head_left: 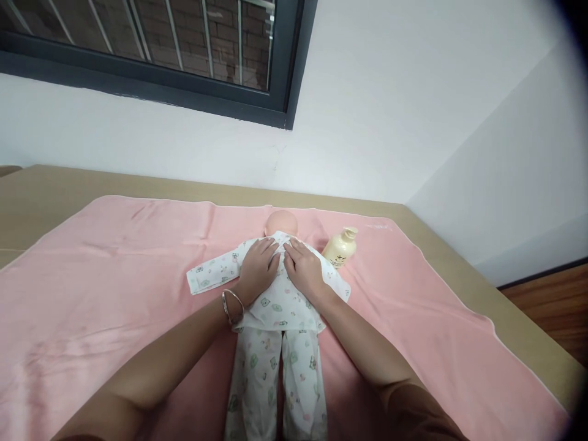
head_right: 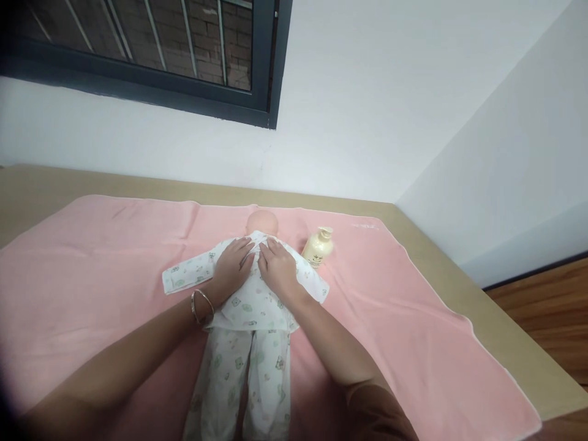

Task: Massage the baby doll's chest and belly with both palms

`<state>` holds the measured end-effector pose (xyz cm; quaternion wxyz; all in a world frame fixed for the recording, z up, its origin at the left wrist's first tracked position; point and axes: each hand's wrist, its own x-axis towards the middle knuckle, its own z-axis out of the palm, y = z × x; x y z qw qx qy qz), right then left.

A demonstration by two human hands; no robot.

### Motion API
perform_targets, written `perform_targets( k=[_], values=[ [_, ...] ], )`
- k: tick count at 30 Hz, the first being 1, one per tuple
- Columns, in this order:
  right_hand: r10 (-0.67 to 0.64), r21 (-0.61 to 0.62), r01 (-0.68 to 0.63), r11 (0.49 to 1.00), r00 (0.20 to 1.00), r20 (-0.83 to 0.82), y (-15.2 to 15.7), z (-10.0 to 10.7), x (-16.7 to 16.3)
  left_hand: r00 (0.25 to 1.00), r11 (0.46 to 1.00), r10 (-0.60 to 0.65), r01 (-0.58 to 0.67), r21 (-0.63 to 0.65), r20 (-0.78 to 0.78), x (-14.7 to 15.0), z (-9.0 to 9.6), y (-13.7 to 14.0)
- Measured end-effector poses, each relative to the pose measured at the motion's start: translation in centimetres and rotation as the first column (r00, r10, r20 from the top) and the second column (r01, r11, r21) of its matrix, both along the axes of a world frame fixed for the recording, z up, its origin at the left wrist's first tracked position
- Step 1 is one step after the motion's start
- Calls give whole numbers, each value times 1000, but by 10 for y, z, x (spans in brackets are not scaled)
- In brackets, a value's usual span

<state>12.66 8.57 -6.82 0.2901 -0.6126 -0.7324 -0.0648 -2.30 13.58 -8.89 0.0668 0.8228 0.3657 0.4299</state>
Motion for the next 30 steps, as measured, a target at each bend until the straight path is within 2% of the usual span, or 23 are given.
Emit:
perform_targets(
  k=[3,6,10,15,19,22,27,30],
  values=[
    [-36,-39,38,999,999,38,-8,6,-4,997,997,58,-60,41,49,-2,-1,-7],
    [-3,-125,9,992,999,48,-10,14,0,994,995,85,-89,49,74,-4,-2,-7],
    [8,-195,-2,981,1000,29,-1,14,10,993,994,106,-108,-21,-52,-1,-4,1],
    [11,-191,3,982,998,67,5,10,8,974,998,65,-66,0,-216,2,-2,9],
    [2,-180,24,983,990,142,-8,12,-10,987,997,32,-21,74,-155,1,4,3],
    [-29,-145,55,988,985,171,-19,12,-20,993,995,74,-67,76,-91,0,8,-4],
    [-101,-205,115,972,992,78,-10,12,-9,976,984,178,-178,5,-127,1,8,-6],
    [-91,-235,91,968,996,12,4,10,3,973,990,132,-138,-22,-189,4,4,1]
  ],
)
